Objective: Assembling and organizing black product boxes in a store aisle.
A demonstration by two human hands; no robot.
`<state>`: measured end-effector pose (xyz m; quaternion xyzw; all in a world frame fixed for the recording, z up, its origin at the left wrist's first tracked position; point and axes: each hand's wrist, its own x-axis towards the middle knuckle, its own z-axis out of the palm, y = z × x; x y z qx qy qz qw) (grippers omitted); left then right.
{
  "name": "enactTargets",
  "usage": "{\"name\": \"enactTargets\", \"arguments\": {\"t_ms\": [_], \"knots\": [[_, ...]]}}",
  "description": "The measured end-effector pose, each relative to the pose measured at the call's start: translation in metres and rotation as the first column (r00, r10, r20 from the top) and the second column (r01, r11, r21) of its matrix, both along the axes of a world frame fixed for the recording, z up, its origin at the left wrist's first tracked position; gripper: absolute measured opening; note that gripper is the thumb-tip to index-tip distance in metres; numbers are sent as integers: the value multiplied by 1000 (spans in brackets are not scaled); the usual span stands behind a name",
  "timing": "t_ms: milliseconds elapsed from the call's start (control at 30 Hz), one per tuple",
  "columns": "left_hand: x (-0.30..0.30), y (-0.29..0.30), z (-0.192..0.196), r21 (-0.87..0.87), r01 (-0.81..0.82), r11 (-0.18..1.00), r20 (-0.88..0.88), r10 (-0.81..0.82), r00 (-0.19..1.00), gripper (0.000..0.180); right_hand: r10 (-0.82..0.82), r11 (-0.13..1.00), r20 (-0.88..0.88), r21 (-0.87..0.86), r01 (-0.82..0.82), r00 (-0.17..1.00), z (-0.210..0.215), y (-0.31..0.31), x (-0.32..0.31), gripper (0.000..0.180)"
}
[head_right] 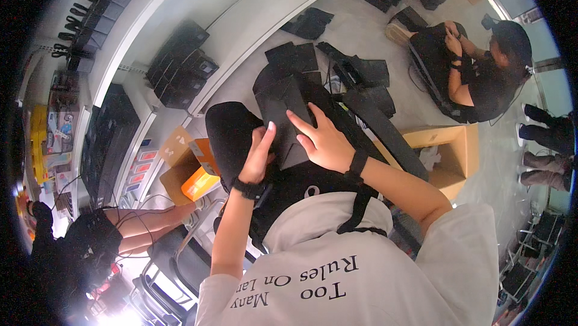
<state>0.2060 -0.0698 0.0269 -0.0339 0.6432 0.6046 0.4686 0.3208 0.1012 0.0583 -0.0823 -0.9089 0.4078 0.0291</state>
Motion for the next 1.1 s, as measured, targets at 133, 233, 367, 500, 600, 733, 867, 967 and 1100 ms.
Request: {"name": "enactTargets", "arguments": {"t_ms": [133, 233, 367, 500, 600, 733, 867, 967, 1100], "knots": [[-12, 30, -8, -40, -220, 975, -387, 188, 903, 98, 73, 997, -41, -17, -74, 996, -5, 2, -7, 56], [-24, 36, -9, 60, -236, 970, -295, 243, 924, 100, 66, 997, -99, 40, -62, 993, -8, 2, -18, 64], [-19, 42, 2, 127, -269, 955, -241, 293, 925, 100, -72, 985, -179, 142, 98, 981, 5, -1, -38, 72], [-13, 55, -14, -8, -180, 984, -484, 154, 861, 111, -96, 933, -156, 331, 143, 983, 5, 0, -59, 70], [-22, 54, -13, 142, -165, 976, -332, 203, 921, 118, -65, 935, -52, 347, 79, 997, 3, 7, -66, 66], [-29, 44, -4, 56, -76, 996, -320, 90, 943, 133, 8, 936, -94, 350, 25, 996, -3, 16, -63, 55], [-32, 40, 1, 91, 50, 995, -286, -22, 958, 140, 93, 926, 96, 358, -121, 991, 14, 17, -63, 62], [-36, 40, -2, 97, 72, 993, -268, -44, 962, 140, 121, 921, 167, 348, -173, 979, 16, 20, -67, 64], [-41, 45, 2, 67, -15, 998, -261, 32, 965, 134, 125, 925, 99, 349, -152, 987, 15, 14, -63, 60]]}}
